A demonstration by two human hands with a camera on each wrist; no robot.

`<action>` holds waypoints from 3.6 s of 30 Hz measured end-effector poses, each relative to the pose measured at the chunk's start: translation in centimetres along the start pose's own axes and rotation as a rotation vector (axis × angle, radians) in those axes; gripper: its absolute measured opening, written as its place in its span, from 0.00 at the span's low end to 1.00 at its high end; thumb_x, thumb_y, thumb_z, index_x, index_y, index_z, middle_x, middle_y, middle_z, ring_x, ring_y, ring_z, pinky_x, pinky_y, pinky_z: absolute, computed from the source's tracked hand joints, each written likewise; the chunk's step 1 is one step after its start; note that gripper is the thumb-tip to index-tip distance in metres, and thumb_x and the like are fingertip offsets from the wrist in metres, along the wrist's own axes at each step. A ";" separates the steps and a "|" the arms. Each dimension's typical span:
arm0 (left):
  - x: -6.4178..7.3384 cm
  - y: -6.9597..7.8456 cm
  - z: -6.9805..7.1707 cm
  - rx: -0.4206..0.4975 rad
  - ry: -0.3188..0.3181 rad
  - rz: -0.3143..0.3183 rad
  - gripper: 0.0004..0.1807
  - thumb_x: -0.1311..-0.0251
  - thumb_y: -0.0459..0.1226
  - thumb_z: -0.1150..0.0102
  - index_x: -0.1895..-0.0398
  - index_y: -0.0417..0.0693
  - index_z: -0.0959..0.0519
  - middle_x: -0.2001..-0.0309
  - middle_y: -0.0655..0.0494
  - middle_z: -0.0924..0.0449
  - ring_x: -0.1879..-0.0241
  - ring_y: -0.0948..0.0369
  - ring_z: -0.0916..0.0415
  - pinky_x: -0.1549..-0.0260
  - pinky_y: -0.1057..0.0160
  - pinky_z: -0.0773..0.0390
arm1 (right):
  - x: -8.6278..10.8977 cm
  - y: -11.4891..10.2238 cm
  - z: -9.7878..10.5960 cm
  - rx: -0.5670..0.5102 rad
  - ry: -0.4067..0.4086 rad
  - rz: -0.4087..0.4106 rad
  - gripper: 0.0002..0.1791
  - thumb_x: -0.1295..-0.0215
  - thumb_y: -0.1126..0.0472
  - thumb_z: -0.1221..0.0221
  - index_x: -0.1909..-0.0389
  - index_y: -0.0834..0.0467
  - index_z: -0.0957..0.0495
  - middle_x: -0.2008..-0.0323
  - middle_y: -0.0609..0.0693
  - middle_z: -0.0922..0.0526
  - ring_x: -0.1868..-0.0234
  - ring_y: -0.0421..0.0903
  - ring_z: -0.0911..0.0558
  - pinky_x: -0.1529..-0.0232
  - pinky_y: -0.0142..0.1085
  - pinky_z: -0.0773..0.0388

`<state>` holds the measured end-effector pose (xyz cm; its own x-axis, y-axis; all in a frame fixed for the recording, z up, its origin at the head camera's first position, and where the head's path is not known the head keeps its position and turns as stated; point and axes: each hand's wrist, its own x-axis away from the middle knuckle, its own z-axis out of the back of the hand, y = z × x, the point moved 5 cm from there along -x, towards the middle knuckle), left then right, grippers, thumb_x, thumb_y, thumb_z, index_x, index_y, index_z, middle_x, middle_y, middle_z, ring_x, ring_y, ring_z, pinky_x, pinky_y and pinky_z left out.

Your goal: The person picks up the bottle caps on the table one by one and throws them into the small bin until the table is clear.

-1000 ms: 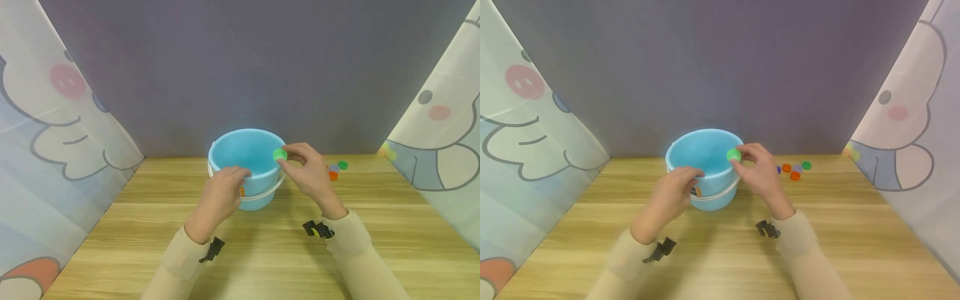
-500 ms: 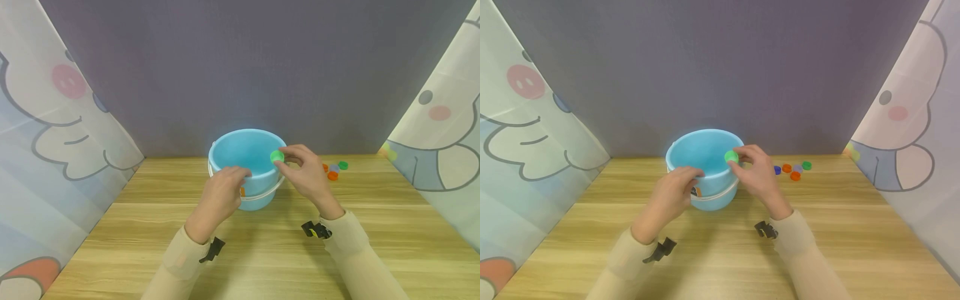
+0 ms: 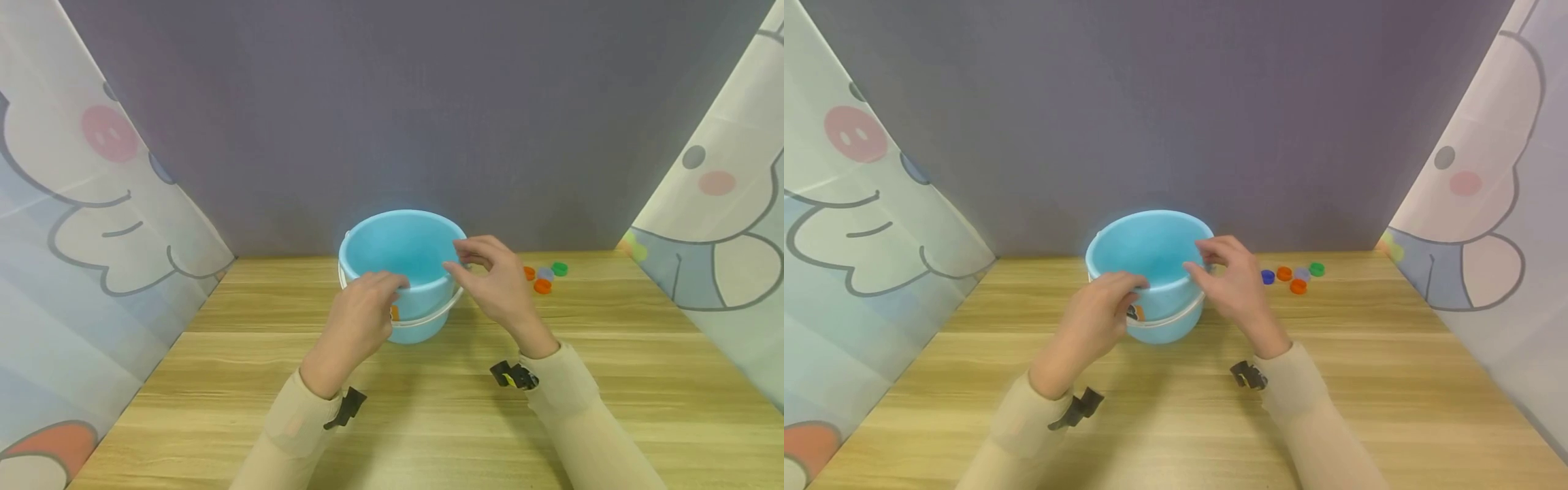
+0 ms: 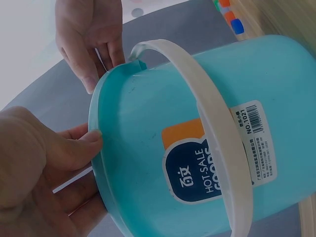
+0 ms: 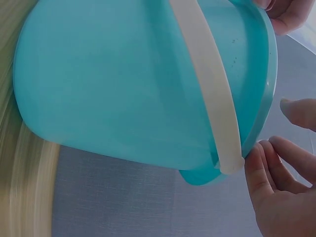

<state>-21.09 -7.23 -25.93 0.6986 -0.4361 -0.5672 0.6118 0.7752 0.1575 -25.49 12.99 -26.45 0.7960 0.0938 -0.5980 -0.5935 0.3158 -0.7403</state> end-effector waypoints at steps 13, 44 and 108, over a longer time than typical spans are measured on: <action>0.0 0.0 0.1 0.001 0.021 -0.014 0.26 0.59 0.16 0.33 0.56 0.46 0.16 0.61 0.54 0.14 0.63 0.54 0.19 0.70 0.58 0.19 | -0.1 0.0 0.0 0.016 -0.029 0.003 0.20 0.38 0.67 0.31 0.46 0.69 0.18 0.49 0.60 0.20 0.48 0.57 0.19 0.42 0.45 0.21; 0.1 0.0 -0.1 0.023 0.002 0.003 0.26 0.58 0.16 0.35 0.55 0.46 0.16 0.61 0.54 0.14 0.61 0.54 0.19 0.70 0.58 0.19 | -0.1 0.5 2.1 -0.033 0.036 -0.012 0.17 0.37 0.69 0.33 0.48 0.72 0.19 0.51 0.61 0.20 0.52 0.52 0.19 0.46 0.31 0.21; 0.0 -0.2 0.0 0.011 -0.003 0.011 0.23 0.54 0.18 0.34 0.55 0.46 0.17 0.60 0.55 0.14 0.60 0.54 0.19 0.68 0.57 0.18 | -0.6 7.9 8.8 0.408 -0.079 -0.275 0.29 0.29 0.49 0.39 0.39 0.67 0.22 0.45 0.64 0.22 0.46 0.63 0.20 0.50 0.47 0.24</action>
<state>-21.19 -7.39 -25.95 0.7065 -0.4285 -0.5632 0.6080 0.7748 0.1731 -29.56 23.78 -29.22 0.9325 0.0215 -0.3605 -0.2777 0.6809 -0.6777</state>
